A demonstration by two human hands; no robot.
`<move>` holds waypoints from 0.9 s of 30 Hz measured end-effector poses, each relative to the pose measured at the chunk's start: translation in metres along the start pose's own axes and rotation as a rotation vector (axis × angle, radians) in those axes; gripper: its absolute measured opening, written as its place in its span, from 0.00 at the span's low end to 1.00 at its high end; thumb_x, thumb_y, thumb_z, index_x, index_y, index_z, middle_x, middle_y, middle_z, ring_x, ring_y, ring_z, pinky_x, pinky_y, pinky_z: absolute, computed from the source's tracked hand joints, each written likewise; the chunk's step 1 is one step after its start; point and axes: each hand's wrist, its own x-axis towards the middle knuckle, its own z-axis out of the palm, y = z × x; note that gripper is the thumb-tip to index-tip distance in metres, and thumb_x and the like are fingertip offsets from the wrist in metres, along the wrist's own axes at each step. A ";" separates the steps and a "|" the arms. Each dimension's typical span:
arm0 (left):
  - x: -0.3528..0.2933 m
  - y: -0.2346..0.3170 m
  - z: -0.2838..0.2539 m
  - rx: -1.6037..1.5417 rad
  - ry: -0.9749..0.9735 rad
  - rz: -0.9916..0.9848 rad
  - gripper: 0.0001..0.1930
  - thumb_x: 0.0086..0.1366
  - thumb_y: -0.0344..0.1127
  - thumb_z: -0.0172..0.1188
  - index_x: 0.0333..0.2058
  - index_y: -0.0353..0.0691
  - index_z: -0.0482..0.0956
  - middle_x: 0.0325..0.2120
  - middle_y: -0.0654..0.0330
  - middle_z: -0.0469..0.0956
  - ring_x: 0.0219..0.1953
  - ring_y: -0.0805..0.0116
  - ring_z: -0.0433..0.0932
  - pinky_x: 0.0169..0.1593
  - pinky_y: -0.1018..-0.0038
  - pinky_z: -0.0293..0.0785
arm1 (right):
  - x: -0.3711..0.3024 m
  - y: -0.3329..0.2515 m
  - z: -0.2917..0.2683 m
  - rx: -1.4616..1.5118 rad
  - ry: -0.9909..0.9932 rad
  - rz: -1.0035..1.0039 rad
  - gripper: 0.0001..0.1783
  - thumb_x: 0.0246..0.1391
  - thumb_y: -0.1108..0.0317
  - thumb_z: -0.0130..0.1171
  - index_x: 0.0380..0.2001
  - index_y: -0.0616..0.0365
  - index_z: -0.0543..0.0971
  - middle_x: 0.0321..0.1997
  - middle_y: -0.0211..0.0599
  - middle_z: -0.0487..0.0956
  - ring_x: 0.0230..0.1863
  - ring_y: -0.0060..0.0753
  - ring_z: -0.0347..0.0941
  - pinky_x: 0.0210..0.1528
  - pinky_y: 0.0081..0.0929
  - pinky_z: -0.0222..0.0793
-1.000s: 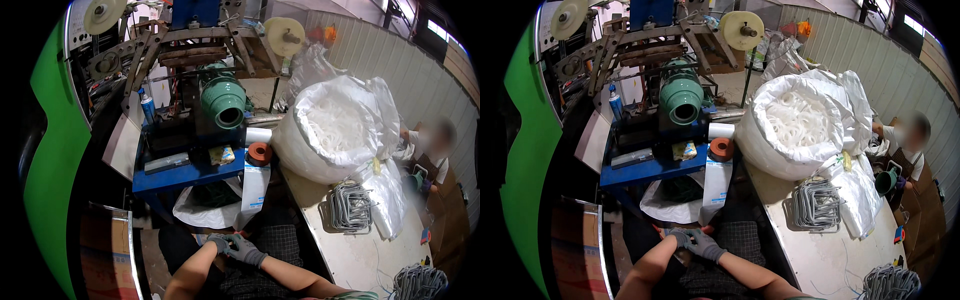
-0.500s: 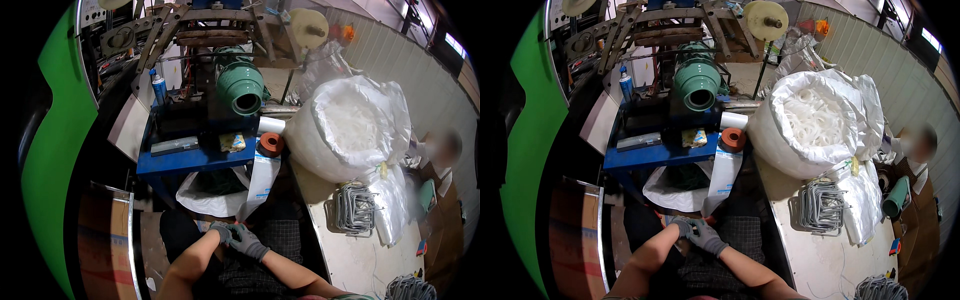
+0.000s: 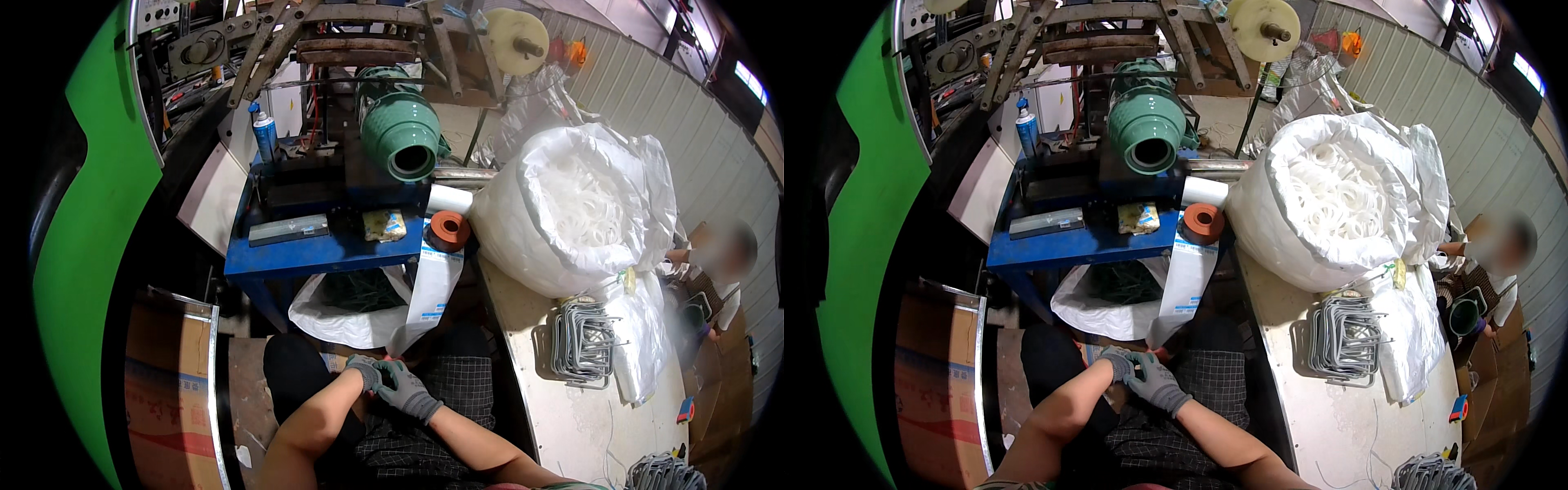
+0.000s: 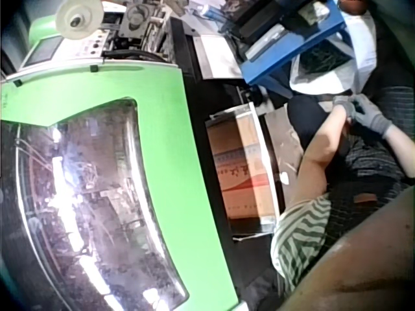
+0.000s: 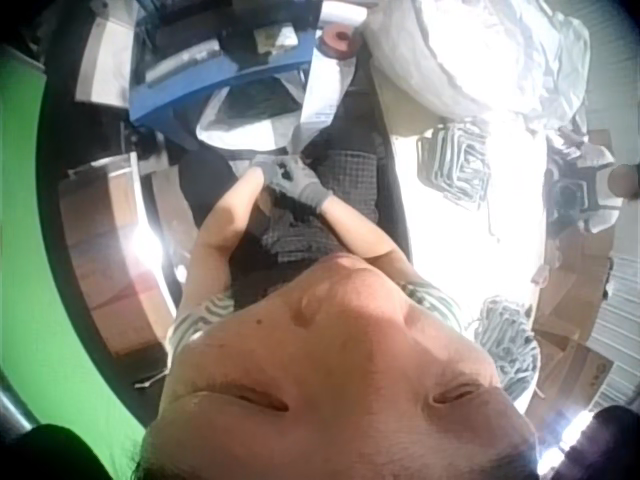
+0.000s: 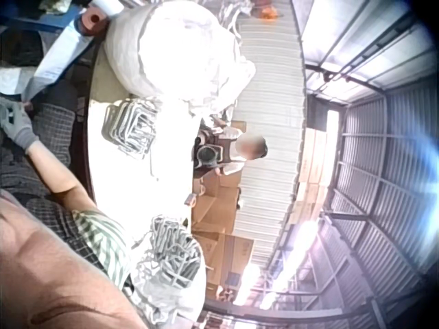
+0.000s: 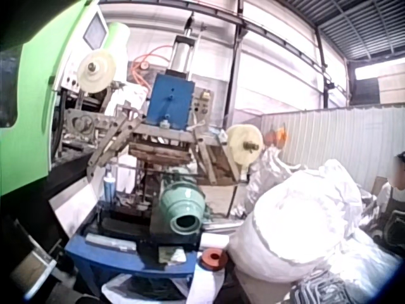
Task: The person assembles green plastic kettles by inserting metal handles into the kettle bodies. They pick up a kettle, insert a handle, and place the assembled unit on a nearby surface. The process is repeated for multiple units.
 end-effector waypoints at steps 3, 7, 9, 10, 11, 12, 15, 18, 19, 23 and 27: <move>0.005 -0.002 0.005 -0.019 0.006 -0.001 0.32 0.51 0.50 0.73 0.56 0.48 0.86 0.58 0.54 0.82 0.61 0.53 0.80 0.60 0.50 0.72 | 0.000 0.004 0.002 -0.009 -0.002 -0.004 0.34 0.58 0.52 0.67 0.64 0.51 0.71 0.65 0.58 0.74 0.59 0.55 0.79 0.61 0.46 0.75; 0.003 0.006 -0.003 -0.003 0.048 0.012 0.33 0.52 0.52 0.72 0.58 0.49 0.84 0.58 0.54 0.82 0.60 0.53 0.80 0.61 0.51 0.72 | 0.001 0.008 -0.003 0.019 0.003 -0.012 0.35 0.57 0.53 0.67 0.65 0.50 0.71 0.67 0.60 0.72 0.62 0.57 0.76 0.62 0.47 0.74; 0.007 0.008 -0.007 0.001 0.062 0.021 0.35 0.52 0.52 0.73 0.60 0.49 0.83 0.58 0.54 0.82 0.61 0.52 0.80 0.61 0.51 0.71 | 0.004 0.015 -0.005 0.009 0.016 -0.005 0.36 0.57 0.53 0.67 0.66 0.49 0.70 0.67 0.61 0.71 0.64 0.59 0.74 0.63 0.47 0.73; 0.009 0.007 -0.007 -0.009 0.049 0.018 0.35 0.51 0.51 0.73 0.60 0.49 0.82 0.58 0.54 0.82 0.61 0.52 0.79 0.62 0.52 0.71 | 0.004 0.016 -0.003 0.017 0.021 -0.017 0.36 0.57 0.53 0.68 0.66 0.50 0.70 0.67 0.62 0.71 0.64 0.60 0.74 0.64 0.47 0.72; 0.010 0.004 -0.006 -0.022 0.038 0.013 0.36 0.51 0.50 0.73 0.61 0.49 0.82 0.59 0.54 0.82 0.62 0.51 0.79 0.62 0.53 0.71 | 0.006 0.016 -0.001 0.023 0.024 -0.031 0.36 0.56 0.53 0.68 0.66 0.50 0.70 0.66 0.62 0.71 0.64 0.61 0.73 0.64 0.48 0.72; 0.011 0.001 -0.008 -0.035 0.038 0.017 0.37 0.51 0.50 0.74 0.62 0.49 0.81 0.59 0.54 0.81 0.62 0.51 0.79 0.63 0.54 0.71 | 0.009 0.016 0.000 0.028 0.024 -0.049 0.37 0.56 0.53 0.68 0.66 0.51 0.70 0.66 0.63 0.71 0.65 0.61 0.72 0.64 0.48 0.71; 0.008 -0.026 0.022 -0.073 0.191 0.045 0.46 0.49 0.45 0.75 0.69 0.51 0.73 0.61 0.54 0.80 0.63 0.53 0.78 0.65 0.59 0.70 | 0.019 0.010 0.018 0.032 0.043 -0.205 0.39 0.54 0.56 0.71 0.67 0.56 0.69 0.65 0.62 0.71 0.66 0.60 0.70 0.66 0.47 0.69; -0.062 0.020 -0.073 -0.432 0.282 0.038 0.29 0.64 0.46 0.62 0.65 0.54 0.76 0.56 0.46 0.81 0.58 0.48 0.80 0.62 0.58 0.72 | 0.007 0.004 -0.004 0.087 0.275 -0.081 0.39 0.55 0.65 0.72 0.66 0.64 0.67 0.66 0.54 0.70 0.65 0.49 0.68 0.65 0.44 0.68; -0.049 0.011 -0.042 -0.395 0.820 0.071 0.27 0.65 0.49 0.61 0.63 0.56 0.78 0.55 0.48 0.81 0.56 0.48 0.79 0.60 0.55 0.73 | 0.014 0.012 0.007 0.078 0.378 -0.157 0.38 0.56 0.69 0.71 0.67 0.65 0.66 0.66 0.51 0.70 0.64 0.44 0.68 0.65 0.43 0.68; -0.079 -0.009 -0.060 -0.643 1.432 -0.057 0.24 0.66 0.52 0.62 0.54 0.42 0.79 0.56 0.50 0.77 0.57 0.45 0.76 0.59 0.52 0.73 | 0.017 0.043 0.017 0.664 0.204 0.057 0.37 0.60 0.74 0.68 0.69 0.67 0.64 0.66 0.45 0.70 0.64 0.36 0.67 0.69 0.37 0.63; -0.195 -0.046 -0.058 -0.494 1.793 -0.215 0.23 0.62 0.45 0.68 0.52 0.41 0.79 0.52 0.49 0.79 0.56 0.46 0.76 0.61 0.54 0.70 | 0.012 0.052 0.024 0.206 0.128 -0.106 0.36 0.59 0.72 0.70 0.67 0.66 0.66 0.66 0.47 0.70 0.67 0.40 0.68 0.72 0.35 0.60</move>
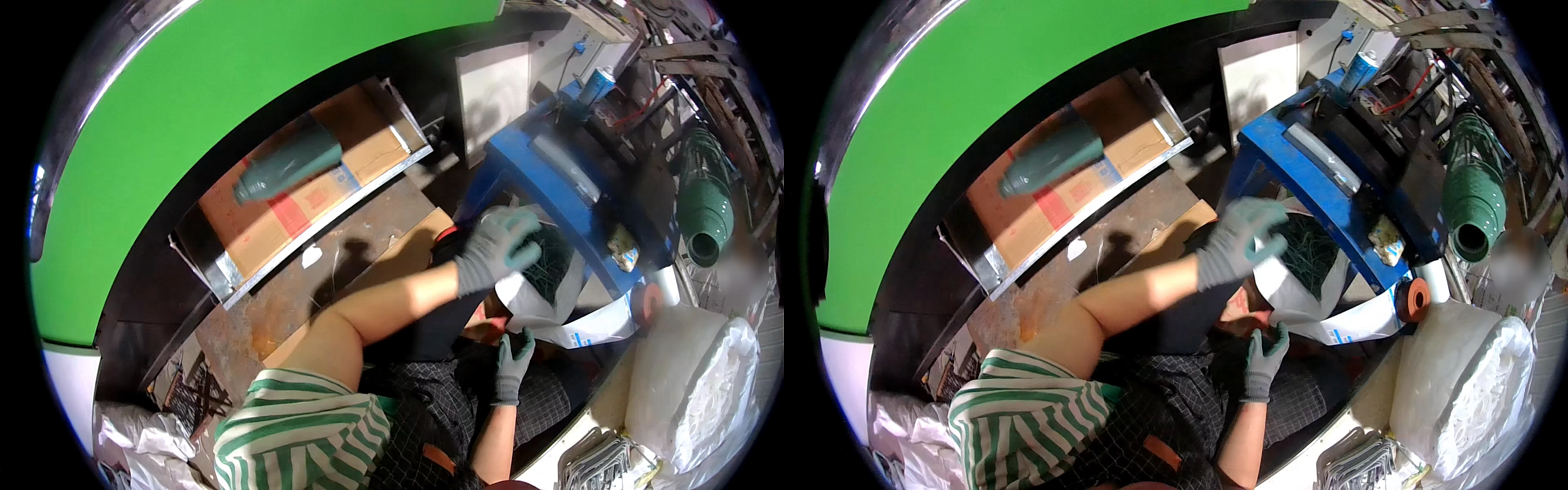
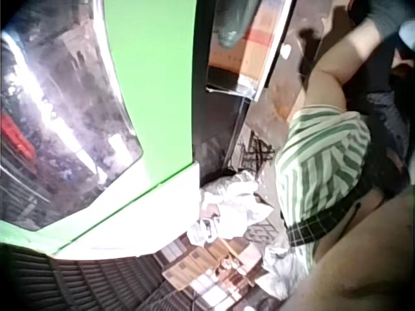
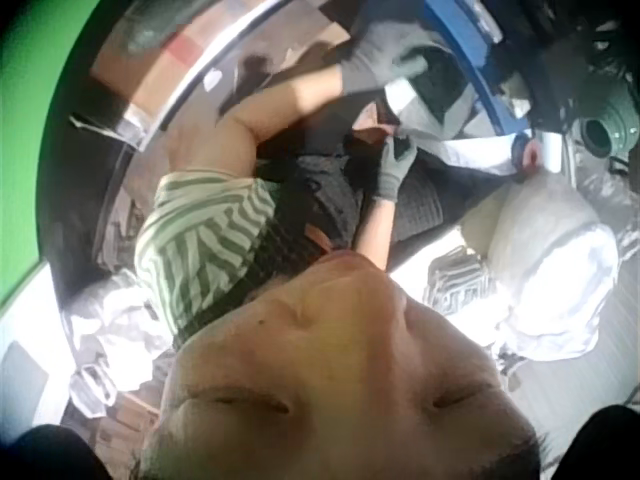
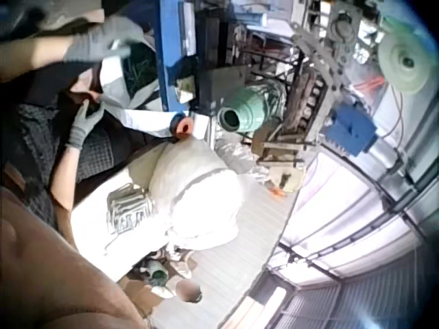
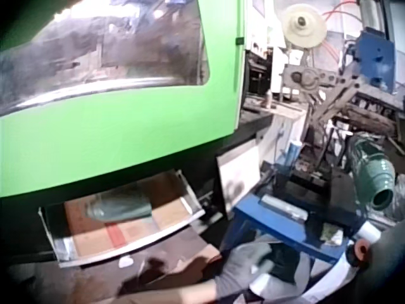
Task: The person assembles green plastic kettles by inserting metal handles into the kettle bodies. They pick up a kettle, insert a handle, and place the assembled unit on a nearby surface. The process is repeated for multiple units.
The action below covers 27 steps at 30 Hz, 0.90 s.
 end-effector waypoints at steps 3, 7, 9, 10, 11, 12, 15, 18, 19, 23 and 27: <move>-0.019 -0.059 -0.070 0.384 0.129 -0.067 0.25 0.57 0.43 0.70 0.52 0.40 0.77 0.54 0.47 0.78 0.56 0.43 0.75 0.62 0.51 0.68 | 0.008 0.014 0.002 0.117 -0.047 0.045 0.35 0.60 0.70 0.70 0.66 0.66 0.68 0.66 0.47 0.70 0.68 0.42 0.67 0.73 0.35 0.59; -0.109 -0.183 -0.161 1.044 0.029 -0.486 0.48 0.59 0.66 0.63 0.68 0.38 0.64 0.72 0.46 0.59 0.74 0.44 0.54 0.76 0.40 0.42 | 0.007 0.006 -0.002 -0.012 -0.122 0.056 0.35 0.59 0.68 0.71 0.66 0.67 0.68 0.66 0.48 0.70 0.69 0.42 0.67 0.74 0.36 0.59; -0.157 -0.224 -0.213 1.205 0.102 -0.586 0.53 0.58 0.69 0.62 0.72 0.36 0.59 0.76 0.45 0.52 0.78 0.41 0.46 0.76 0.37 0.36 | 0.002 0.012 -0.002 -0.066 -0.156 0.035 0.35 0.60 0.72 0.69 0.67 0.66 0.67 0.66 0.45 0.72 0.68 0.38 0.68 0.72 0.33 0.61; -0.175 -0.236 -0.235 1.236 0.114 -0.768 0.54 0.58 0.69 0.62 0.72 0.35 0.59 0.76 0.45 0.53 0.78 0.40 0.46 0.76 0.36 0.36 | 0.002 0.014 0.000 -0.092 -0.174 0.018 0.35 0.60 0.74 0.68 0.67 0.66 0.66 0.66 0.44 0.72 0.67 0.36 0.68 0.71 0.31 0.62; -0.187 -0.238 -0.255 1.202 0.132 -0.857 0.55 0.58 0.69 0.62 0.72 0.34 0.58 0.75 0.43 0.52 0.78 0.40 0.45 0.76 0.37 0.37 | 0.003 0.014 0.004 -0.125 -0.189 0.017 0.35 0.60 0.73 0.69 0.67 0.66 0.66 0.67 0.44 0.72 0.68 0.37 0.68 0.72 0.31 0.62; -0.204 -0.241 -0.275 1.167 0.086 -0.926 0.50 0.59 0.67 0.62 0.69 0.35 0.63 0.71 0.43 0.60 0.74 0.41 0.56 0.76 0.43 0.44 | 0.002 0.013 0.006 -0.159 -0.209 0.017 0.35 0.60 0.73 0.69 0.68 0.66 0.66 0.68 0.45 0.72 0.68 0.38 0.68 0.72 0.32 0.62; -0.243 -0.250 -0.298 0.897 -0.218 -1.102 0.41 0.59 0.64 0.63 0.61 0.38 0.71 0.62 0.46 0.70 0.66 0.45 0.67 0.71 0.51 0.58 | -0.004 0.000 0.001 -0.232 -0.284 -0.003 0.36 0.61 0.70 0.69 0.68 0.65 0.66 0.69 0.46 0.72 0.69 0.40 0.68 0.73 0.33 0.61; -0.265 -0.248 -0.281 1.109 -0.191 -0.756 0.37 0.58 0.66 0.63 0.56 0.42 0.75 0.59 0.47 0.75 0.63 0.47 0.72 0.64 0.52 0.66 | -0.011 -0.007 0.005 -0.197 -0.300 0.000 0.34 0.60 0.66 0.69 0.66 0.64 0.68 0.65 0.47 0.73 0.67 0.42 0.70 0.69 0.35 0.66; -0.264 -0.259 -0.277 1.009 -0.277 -0.940 0.38 0.59 0.67 0.63 0.57 0.42 0.75 0.58 0.48 0.76 0.62 0.47 0.73 0.63 0.51 0.67 | -0.011 -0.009 0.004 -0.281 -0.298 -0.035 0.34 0.60 0.64 0.70 0.65 0.64 0.69 0.63 0.49 0.74 0.65 0.45 0.71 0.67 0.37 0.68; -0.275 -0.289 -0.276 0.946 -0.473 -1.103 0.41 0.56 0.74 0.63 0.55 0.44 0.76 0.57 0.48 0.77 0.63 0.50 0.74 0.65 0.54 0.67 | -0.015 0.003 0.001 -0.410 -0.369 -0.020 0.37 0.57 0.56 0.71 0.64 0.63 0.71 0.59 0.55 0.75 0.59 0.57 0.75 0.61 0.44 0.72; -0.221 -0.257 -0.274 1.068 -0.507 -1.148 0.31 0.51 0.54 0.69 0.51 0.43 0.82 0.49 0.52 0.82 0.57 0.51 0.75 0.62 0.56 0.66 | -0.014 -0.035 0.001 -0.475 -0.388 -0.044 0.34 0.56 0.57 0.72 0.61 0.62 0.73 0.56 0.53 0.77 0.57 0.54 0.77 0.59 0.42 0.74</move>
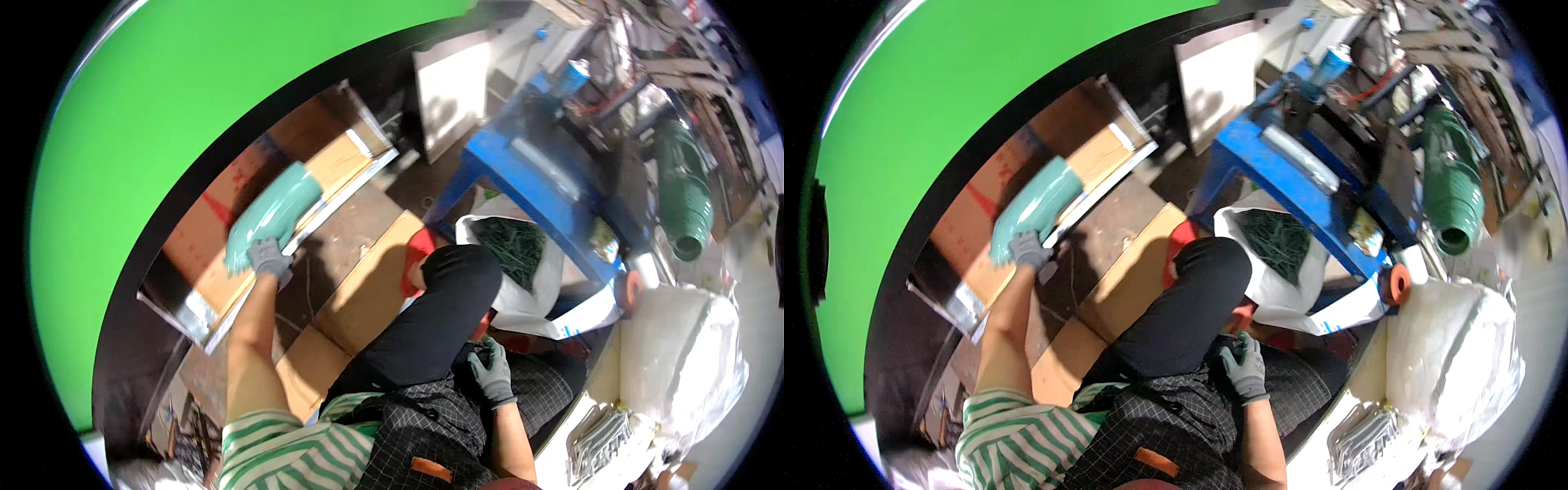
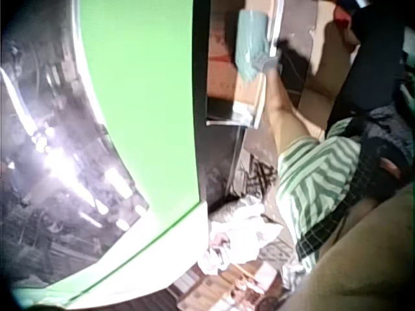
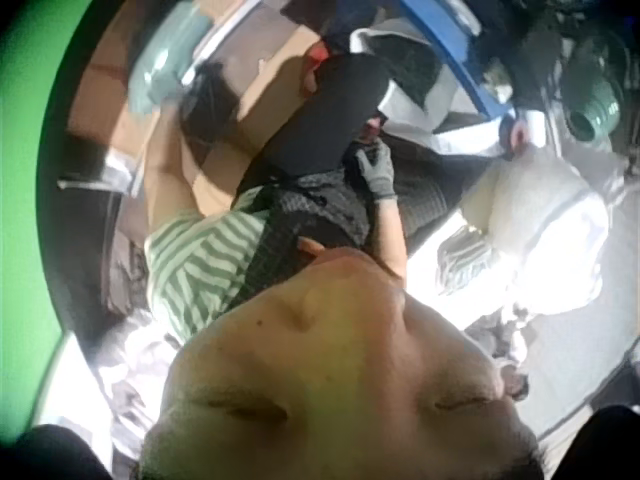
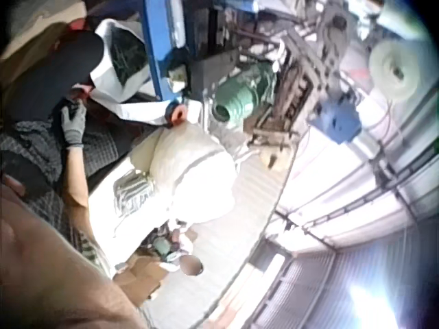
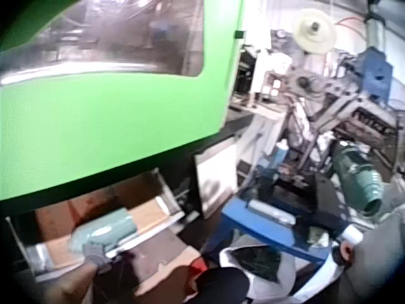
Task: The person assembles green plastic kettles by inserting metal handles into the kettle bodies. They pick up a kettle, insert a handle, and place the assembled unit on a nearby surface. The process is repeated for multiple units.
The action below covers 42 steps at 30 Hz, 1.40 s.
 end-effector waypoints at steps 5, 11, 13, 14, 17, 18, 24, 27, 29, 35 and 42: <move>-0.033 0.009 -0.055 -0.332 0.584 0.309 0.18 0.61 0.46 0.66 0.48 0.47 0.82 0.45 0.53 0.82 0.54 0.46 0.74 0.60 0.52 0.63 | 0.003 0.004 -0.002 0.427 0.291 -0.024 0.28 0.60 0.67 0.70 0.60 0.63 0.74 0.55 0.41 0.79 0.53 0.31 0.78 0.55 0.29 0.75; -0.167 0.080 -0.176 -1.067 0.529 0.599 0.18 0.60 0.33 0.73 0.48 0.35 0.80 0.46 0.54 0.79 0.51 0.56 0.76 0.59 0.58 0.71 | 0.005 -0.101 -0.064 0.841 0.126 -0.020 0.24 0.67 0.66 0.63 0.62 0.63 0.74 0.48 0.33 0.79 0.46 0.23 0.78 0.52 0.24 0.77; -0.197 0.102 -0.200 -1.224 0.408 0.837 0.16 0.62 0.26 0.69 0.48 0.36 0.79 0.46 0.58 0.78 0.51 0.63 0.76 0.62 0.59 0.70 | 0.005 -0.138 -0.068 1.179 0.038 -0.172 0.39 0.61 0.66 0.70 0.71 0.61 0.65 0.60 0.36 0.74 0.55 0.27 0.75 0.59 0.27 0.75; -0.217 0.122 -0.214 -1.320 0.142 0.769 0.17 0.61 0.24 0.68 0.49 0.37 0.79 0.45 0.59 0.78 0.50 0.64 0.76 0.61 0.61 0.70 | 0.002 -0.152 -0.070 1.099 0.042 -0.187 0.49 0.58 0.67 0.72 0.76 0.58 0.57 0.64 0.38 0.72 0.60 0.28 0.72 0.62 0.28 0.72; -0.274 0.196 -0.243 -1.496 -0.402 0.919 0.18 0.59 0.22 0.66 0.49 0.39 0.80 0.47 0.60 0.79 0.47 0.67 0.77 0.58 0.68 0.72 | -0.015 -0.149 -0.052 1.575 0.035 -0.062 0.52 0.59 0.68 0.70 0.79 0.55 0.49 0.70 0.39 0.67 0.68 0.28 0.66 0.66 0.27 0.68; -0.280 0.213 -0.258 -1.367 -0.399 1.118 0.20 0.60 0.21 0.66 0.52 0.39 0.80 0.50 0.58 0.79 0.48 0.67 0.78 0.58 0.66 0.73 | -0.024 -0.154 -0.059 1.840 0.055 -0.007 0.51 0.60 0.68 0.69 0.78 0.55 0.50 0.70 0.39 0.66 0.69 0.26 0.66 0.67 0.26 0.67; -0.287 0.287 -0.220 -1.466 -1.331 1.311 0.34 0.73 0.48 0.63 0.68 0.30 0.68 0.62 0.52 0.76 0.63 0.61 0.76 0.68 0.67 0.68 | -0.112 -0.091 -0.087 2.110 -0.320 0.458 0.46 0.66 0.24 0.41 0.64 0.54 0.75 0.53 0.44 0.85 0.45 0.44 0.85 0.47 0.41 0.84; -0.312 0.320 -0.177 -1.194 -0.723 1.490 0.21 0.72 0.26 0.56 0.63 0.35 0.75 0.58 0.48 0.77 0.59 0.58 0.78 0.64 0.70 0.72 | -0.155 -0.077 -0.100 1.858 -0.234 0.472 0.38 0.72 0.35 0.46 0.64 0.59 0.73 0.50 0.46 0.85 0.41 0.40 0.85 0.42 0.33 0.83; -0.331 0.327 -0.168 -1.164 -0.481 1.535 0.23 0.68 0.31 0.61 0.62 0.38 0.76 0.57 0.46 0.77 0.59 0.49 0.77 0.64 0.60 0.72 | -0.165 -0.073 -0.112 1.488 0.117 0.387 0.28 0.71 0.52 0.58 0.63 0.62 0.73 0.47 0.39 0.84 0.42 0.31 0.82 0.46 0.29 0.81; -0.352 0.319 -0.198 -0.604 0.507 1.807 0.26 0.64 0.50 0.66 0.59 0.50 0.79 0.53 0.52 0.76 0.59 0.46 0.73 0.66 0.45 0.67 | -0.099 -0.098 -0.156 0.180 0.597 -0.183 0.58 0.40 0.52 0.82 0.70 0.63 0.64 0.67 0.55 0.70 0.69 0.58 0.68 0.71 0.50 0.63; -0.350 0.300 -0.213 -0.281 0.186 1.808 0.24 0.57 0.44 0.68 0.50 0.38 0.81 0.47 0.52 0.78 0.52 0.54 0.77 0.63 0.48 0.71 | -0.047 -0.104 -0.112 0.189 0.701 -0.331 0.43 0.48 0.56 0.72 0.65 0.62 0.69 0.65 0.56 0.72 0.65 0.63 0.69 0.71 0.56 0.60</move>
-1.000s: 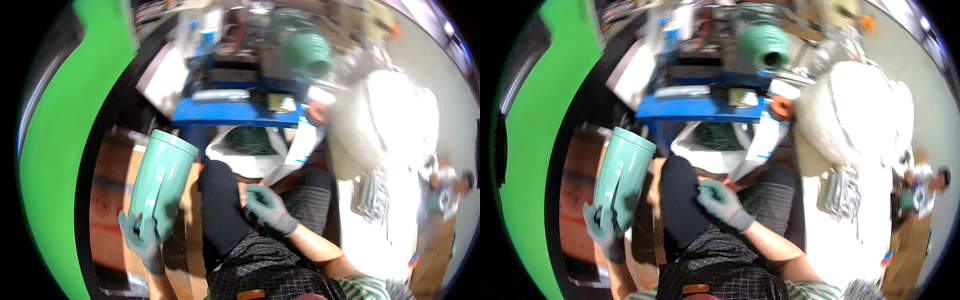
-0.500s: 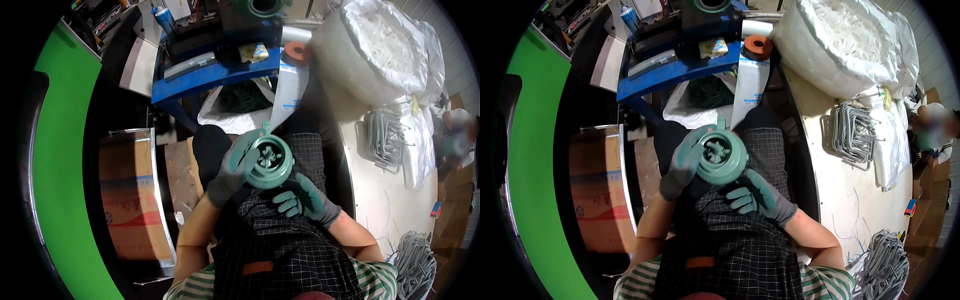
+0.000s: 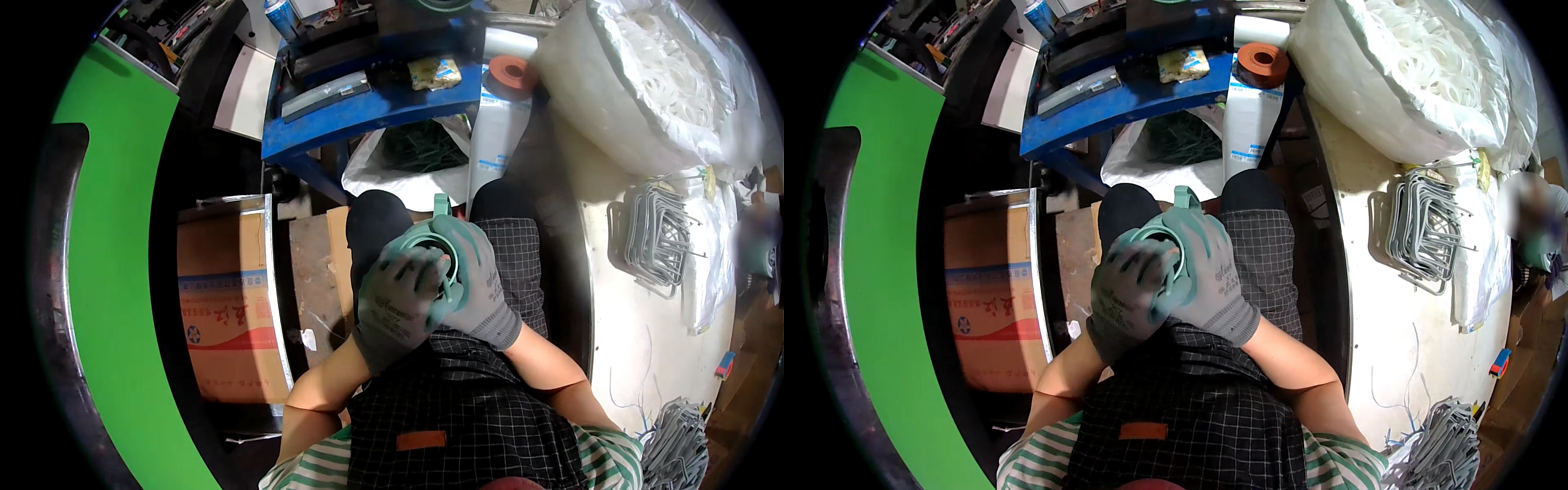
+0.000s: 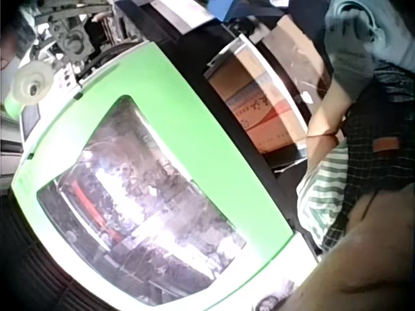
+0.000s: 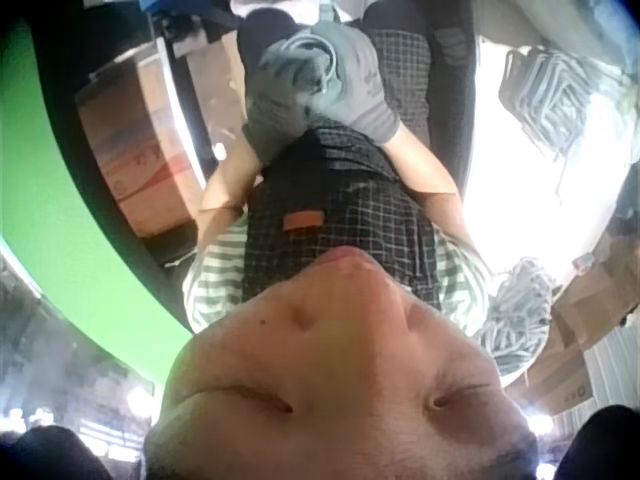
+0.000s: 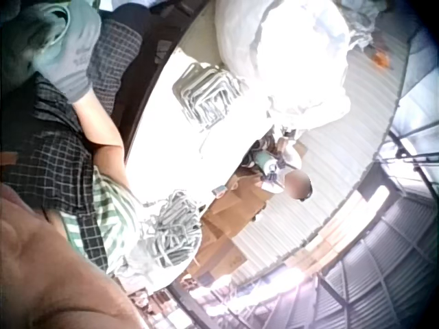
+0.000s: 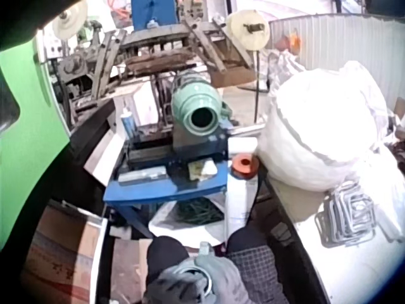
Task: The person assembles green plastic kettles by inserting metal handles into the kettle bodies. They pick up a kettle, insert a handle, and place the assembled unit on a nearby surface. The process is repeated for multiple units.
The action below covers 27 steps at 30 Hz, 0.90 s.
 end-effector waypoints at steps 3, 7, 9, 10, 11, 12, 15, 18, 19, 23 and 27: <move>-0.002 0.015 -0.010 0.007 -0.141 -0.084 0.22 0.56 0.42 0.68 0.47 0.36 0.81 0.42 0.50 0.81 0.49 0.54 0.80 0.63 0.47 0.71 | -0.010 -0.006 0.003 -0.019 0.026 0.105 0.37 0.50 0.63 0.66 0.64 0.62 0.70 0.63 0.56 0.73 0.64 0.63 0.69 0.71 0.55 0.60; 0.001 0.015 -0.013 -0.022 -0.199 -0.059 0.20 0.57 0.41 0.67 0.47 0.37 0.81 0.40 0.49 0.82 0.48 0.55 0.81 0.59 0.47 0.71 | -0.013 -0.010 0.002 -0.045 0.010 0.133 0.36 0.51 0.63 0.66 0.63 0.60 0.71 0.63 0.55 0.73 0.64 0.63 0.69 0.71 0.55 0.60; 0.000 0.010 -0.011 -0.062 -0.205 -0.061 0.21 0.56 0.41 0.68 0.48 0.38 0.81 0.41 0.50 0.82 0.48 0.54 0.81 0.57 0.48 0.71 | -0.011 -0.010 0.002 -0.027 0.013 0.118 0.37 0.49 0.62 0.67 0.63 0.59 0.72 0.63 0.53 0.74 0.63 0.62 0.70 0.71 0.55 0.60; -0.001 0.008 -0.011 -0.078 -0.213 -0.064 0.22 0.56 0.41 0.68 0.48 0.39 0.81 0.42 0.51 0.82 0.48 0.53 0.80 0.56 0.49 0.71 | -0.009 -0.012 0.002 -0.012 0.017 0.112 0.37 0.48 0.61 0.68 0.63 0.58 0.72 0.63 0.52 0.74 0.63 0.61 0.70 0.71 0.55 0.60; -0.004 0.006 -0.004 -0.100 -0.005 -0.065 0.23 0.56 0.41 0.69 0.49 0.39 0.81 0.43 0.51 0.82 0.48 0.52 0.80 0.57 0.48 0.71 | -0.004 -0.012 0.002 0.002 0.025 0.072 0.38 0.47 0.60 0.69 0.62 0.58 0.73 0.62 0.51 0.74 0.63 0.60 0.70 0.70 0.55 0.60; -0.010 0.005 0.007 -0.122 0.203 -0.065 0.24 0.56 0.42 0.70 0.50 0.39 0.81 0.43 0.52 0.82 0.49 0.51 0.79 0.57 0.48 0.71 | 0.003 -0.013 0.000 0.016 0.032 0.032 0.39 0.45 0.60 0.70 0.62 0.57 0.73 0.62 0.49 0.75 0.63 0.60 0.70 0.70 0.55 0.60; 0.000 0.000 0.015 0.118 0.616 -0.050 0.37 0.57 0.49 0.75 0.60 0.35 0.73 0.55 0.48 0.76 0.55 0.41 0.75 0.60 0.46 0.69 | 0.033 -0.005 0.003 0.085 0.189 -0.106 0.41 0.40 0.56 0.76 0.61 0.53 0.76 0.63 0.46 0.75 0.64 0.57 0.70 0.69 0.54 0.61; 0.031 -0.013 0.011 0.085 0.663 -0.072 0.51 0.51 0.49 0.82 0.65 0.27 0.63 0.61 0.35 0.68 0.60 0.33 0.71 0.61 0.43 0.70 | 0.058 0.014 0.009 0.084 0.239 -0.121 0.41 0.44 0.54 0.76 0.64 0.49 0.75 0.68 0.48 0.70 0.68 0.59 0.66 0.70 0.56 0.61; 0.035 -0.016 0.010 0.059 0.683 -0.059 0.50 0.51 0.49 0.82 0.65 0.27 0.64 0.62 0.35 0.68 0.60 0.33 0.71 0.61 0.43 0.70 | 0.062 0.011 0.008 0.090 0.238 -0.139 0.41 0.44 0.54 0.76 0.64 0.49 0.75 0.68 0.48 0.70 0.68 0.60 0.66 0.70 0.56 0.61; 0.035 -0.021 0.015 0.039 0.628 0.036 0.47 0.53 0.49 0.81 0.63 0.28 0.67 0.62 0.34 0.66 0.60 0.32 0.71 0.63 0.44 0.70 | 0.061 0.008 -0.004 0.072 0.237 -0.153 0.42 0.44 0.56 0.76 0.64 0.52 0.74 0.67 0.48 0.71 0.66 0.59 0.68 0.69 0.54 0.63; 0.011 -0.018 0.039 -0.057 0.386 0.088 0.39 0.61 0.44 0.74 0.64 0.31 0.67 0.57 0.39 0.73 0.59 0.41 0.76 0.61 0.50 0.75 | 0.031 0.003 -0.037 0.084 0.141 -0.100 0.44 0.42 0.58 0.80 0.64 0.55 0.74 0.65 0.48 0.74 0.66 0.55 0.70 0.70 0.51 0.62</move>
